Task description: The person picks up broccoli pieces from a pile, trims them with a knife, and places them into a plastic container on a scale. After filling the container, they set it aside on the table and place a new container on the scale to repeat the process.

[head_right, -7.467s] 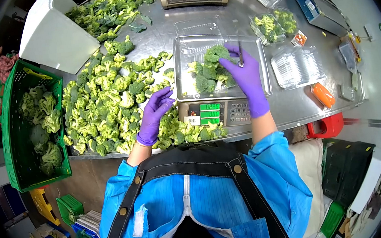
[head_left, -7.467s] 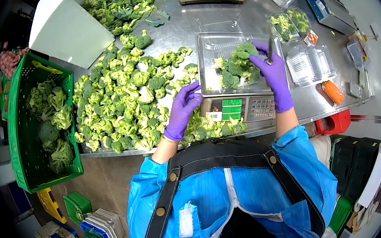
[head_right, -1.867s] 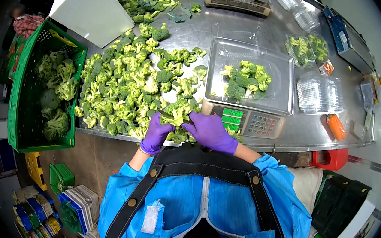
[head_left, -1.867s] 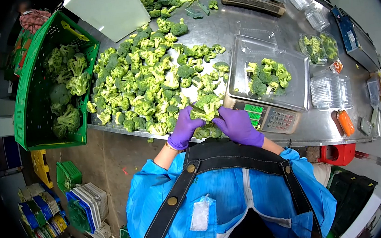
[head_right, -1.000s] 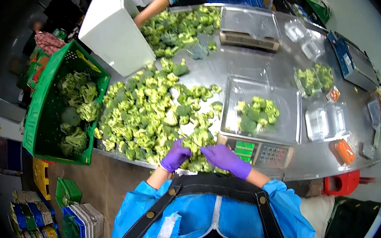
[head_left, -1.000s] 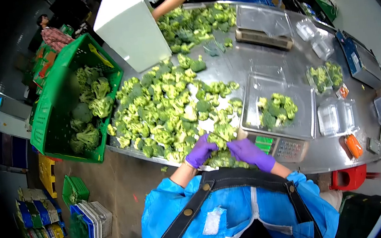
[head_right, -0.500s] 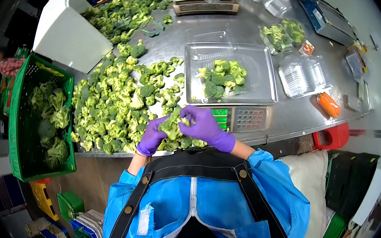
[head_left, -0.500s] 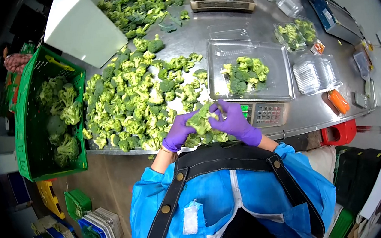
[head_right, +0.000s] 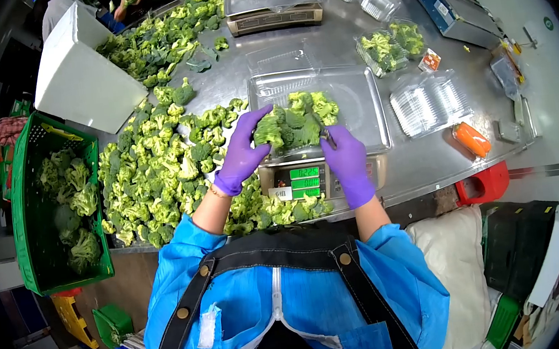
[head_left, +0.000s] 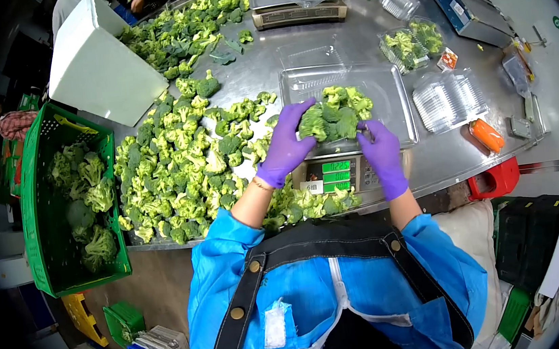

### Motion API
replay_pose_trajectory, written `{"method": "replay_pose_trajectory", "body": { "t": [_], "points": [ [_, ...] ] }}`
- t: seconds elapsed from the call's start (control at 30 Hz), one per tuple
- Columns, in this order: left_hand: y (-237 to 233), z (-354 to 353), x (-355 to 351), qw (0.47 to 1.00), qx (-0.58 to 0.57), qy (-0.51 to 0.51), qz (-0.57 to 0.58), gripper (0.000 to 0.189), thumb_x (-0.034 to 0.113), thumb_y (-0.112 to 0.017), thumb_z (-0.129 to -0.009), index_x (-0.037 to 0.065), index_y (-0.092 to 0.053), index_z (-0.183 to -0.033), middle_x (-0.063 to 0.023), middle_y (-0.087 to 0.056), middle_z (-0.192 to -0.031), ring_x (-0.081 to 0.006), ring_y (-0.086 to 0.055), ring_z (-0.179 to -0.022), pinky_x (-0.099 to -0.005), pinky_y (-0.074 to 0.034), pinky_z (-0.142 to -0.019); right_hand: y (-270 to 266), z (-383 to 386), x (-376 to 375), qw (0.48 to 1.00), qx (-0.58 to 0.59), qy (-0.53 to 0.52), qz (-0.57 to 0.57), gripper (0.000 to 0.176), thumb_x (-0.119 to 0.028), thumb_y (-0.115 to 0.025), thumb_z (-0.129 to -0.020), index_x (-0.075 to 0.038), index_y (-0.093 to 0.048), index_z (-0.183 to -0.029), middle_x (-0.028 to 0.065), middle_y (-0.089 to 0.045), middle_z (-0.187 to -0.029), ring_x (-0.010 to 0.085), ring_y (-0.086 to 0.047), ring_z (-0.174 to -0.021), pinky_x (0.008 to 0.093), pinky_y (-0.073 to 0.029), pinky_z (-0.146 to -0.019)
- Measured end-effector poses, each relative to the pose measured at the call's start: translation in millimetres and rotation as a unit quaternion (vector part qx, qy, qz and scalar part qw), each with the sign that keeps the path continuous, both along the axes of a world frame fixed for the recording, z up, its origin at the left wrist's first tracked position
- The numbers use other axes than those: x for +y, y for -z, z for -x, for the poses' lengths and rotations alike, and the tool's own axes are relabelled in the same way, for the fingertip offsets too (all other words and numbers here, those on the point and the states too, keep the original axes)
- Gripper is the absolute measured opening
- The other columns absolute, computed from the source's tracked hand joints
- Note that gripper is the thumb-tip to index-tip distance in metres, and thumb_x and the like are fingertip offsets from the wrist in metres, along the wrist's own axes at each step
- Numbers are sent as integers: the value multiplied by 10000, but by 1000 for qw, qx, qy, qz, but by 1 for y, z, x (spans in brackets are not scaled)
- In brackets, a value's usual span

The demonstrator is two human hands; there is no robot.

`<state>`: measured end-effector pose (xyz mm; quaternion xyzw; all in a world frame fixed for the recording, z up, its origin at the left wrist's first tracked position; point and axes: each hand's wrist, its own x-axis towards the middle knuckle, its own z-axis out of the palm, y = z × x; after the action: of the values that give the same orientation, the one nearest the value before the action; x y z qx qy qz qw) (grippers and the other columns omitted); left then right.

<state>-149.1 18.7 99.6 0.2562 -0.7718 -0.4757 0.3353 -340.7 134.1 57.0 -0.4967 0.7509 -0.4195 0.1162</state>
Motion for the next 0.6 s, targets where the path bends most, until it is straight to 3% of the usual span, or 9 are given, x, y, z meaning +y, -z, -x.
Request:
{"method": "replay_pose_trajectory", "body": {
  "t": [0.03,0.13,0.2,0.23,0.3,0.33,0.4,0.5,0.6],
  "points": [
    [-7,10,-1,999,-15,-14,32,642,-2,-539,-609,75,-479,-1243,-127,-491,-1098,-270,-476,-1056,-330,-370,-948,1,-2,2,999,24,23,12,219,-95,-628,-757,-71,-617,-975,110,-632,-873,283,-621,-822,340,-477,-701],
    [-14,40,-8,998,-27,-24,48,636,-9,-532,-611,82,-484,-1239,-141,-495,-1080,-296,-483,-1034,-345,-388,-926,-6,-2,9,997,-37,57,29,183,-112,-637,-772,-69,-633,-951,75,-643,-879,201,-614,-771,298,-456,-643],
    [-17,61,-16,978,-54,-36,200,609,-20,-539,-630,69,-481,-1230,-146,-504,-1085,-301,-494,-1023,-362,-413,-886,-8,0,11,994,-80,77,19,181,-117,-638,-781,-65,-635,-954,63,-648,-879,171,-605,-759,280,-445,-624],
    [-16,72,-21,978,-53,-35,200,609,-20,-539,-630,69,-481,-1230,-146,-504,-1085,-301,-494,-1023,-362,-413,-886,-6,3,11,990,-85,99,57,179,-116,-633,-791,-55,-636,-959,56,-652,-888,141,-586,-740,261,-429,-611],
    [-10,93,-32,896,-181,28,405,586,-26,-546,-651,58,-467,-1225,-141,-506,-1106,-296,-500,-1016,-378,-420,-859,2,10,10,984,-89,122,97,178,-115,-628,-800,-45,-637,-964,50,-655,-896,110,-567,-722,243,-413,-597],
    [-1,101,-34,874,-198,56,441,581,-28,-545,-666,54,-442,-1232,-121,-510,-1110,-273,-507,-1008,-390,-418,-846,8,15,10,981,-109,124,101,187,-100,-620,-811,-31,-633,-984,47,-657,-915,71,-528,-628,213,-390,-529],
    [9,106,-36,872,-211,66,438,602,-27,-542,-669,59,-423,-1253,-120,-501,-1147,-279,-498,-1039,-391,-410,-871,11,19,9,978,-128,127,108,195,-85,-612,-822,-16,-629,-1004,44,-660,-935,32,-488,-535,183,-367,-460],
    [7,95,-41,903,-200,73,373,672,-34,-510,-662,58,-364,-1311,-136,-450,-1270,-308,-447,-1156,-389,-361,-977,3,20,8,965,-198,139,99,196,-96,-604,-828,-25,-631,-1008,65,-662,-918,57,-516,-625,213,-397,-558],
    [5,61,-49,982,-14,-21,188,666,-26,-524,-637,44,-394,-1287,-170,-449,-1267,-337,-404,-1204,-389,-326,-1017,-16,18,12,942,-284,155,95,241,-105,-600,-839,-34,-617,-1068,33,-649,-858,8,-420,-488,176,-327,-438]
  ]
}}
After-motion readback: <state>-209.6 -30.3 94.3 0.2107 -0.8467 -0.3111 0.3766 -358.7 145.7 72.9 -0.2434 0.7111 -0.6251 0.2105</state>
